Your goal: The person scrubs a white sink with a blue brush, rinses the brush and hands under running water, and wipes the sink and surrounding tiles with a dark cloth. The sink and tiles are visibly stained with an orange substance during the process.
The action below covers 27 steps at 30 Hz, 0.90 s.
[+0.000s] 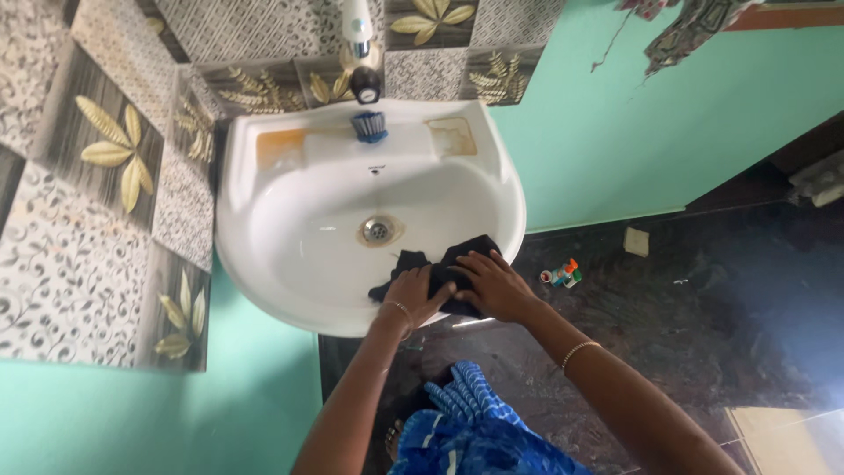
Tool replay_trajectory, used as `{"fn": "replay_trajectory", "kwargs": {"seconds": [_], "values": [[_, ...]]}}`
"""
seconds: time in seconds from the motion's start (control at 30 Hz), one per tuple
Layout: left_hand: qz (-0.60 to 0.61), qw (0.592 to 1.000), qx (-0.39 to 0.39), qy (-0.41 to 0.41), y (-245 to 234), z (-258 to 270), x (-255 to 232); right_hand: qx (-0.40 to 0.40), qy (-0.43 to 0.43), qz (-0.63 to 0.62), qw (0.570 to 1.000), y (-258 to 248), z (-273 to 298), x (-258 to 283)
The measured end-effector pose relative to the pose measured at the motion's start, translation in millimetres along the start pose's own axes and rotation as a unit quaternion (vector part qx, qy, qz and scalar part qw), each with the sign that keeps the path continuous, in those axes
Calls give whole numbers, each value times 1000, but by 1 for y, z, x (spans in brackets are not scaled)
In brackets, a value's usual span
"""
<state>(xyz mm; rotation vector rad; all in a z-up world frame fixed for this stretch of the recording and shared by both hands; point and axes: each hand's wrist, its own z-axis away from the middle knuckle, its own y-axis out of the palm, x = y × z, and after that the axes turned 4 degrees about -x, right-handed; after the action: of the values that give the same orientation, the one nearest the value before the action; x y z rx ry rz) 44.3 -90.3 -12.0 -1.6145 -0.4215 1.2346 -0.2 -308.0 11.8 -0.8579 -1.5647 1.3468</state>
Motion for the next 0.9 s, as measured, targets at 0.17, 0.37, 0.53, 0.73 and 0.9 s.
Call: {"fn": "replay_trajectory", "kwargs": {"seconds": [0.17,0.37,0.53,0.73,0.9], "values": [[30,999,35,0,-45,-9,15,-2,219,-168,961,-35,2,-35],[-53,966,-243,70,-110,-88,-11,-176,194,-142,954,-87,-56,-114],[-46,900,-432,-26,-112,-196,-26,-391,258,-107,877,-79,-175,-170],[-65,974,-201,-77,-39,-268,3,-226,283,6,932,14,-257,-157],[-181,970,-127,-101,-8,-284,23,-194,310,78,927,32,-298,-154]]}}
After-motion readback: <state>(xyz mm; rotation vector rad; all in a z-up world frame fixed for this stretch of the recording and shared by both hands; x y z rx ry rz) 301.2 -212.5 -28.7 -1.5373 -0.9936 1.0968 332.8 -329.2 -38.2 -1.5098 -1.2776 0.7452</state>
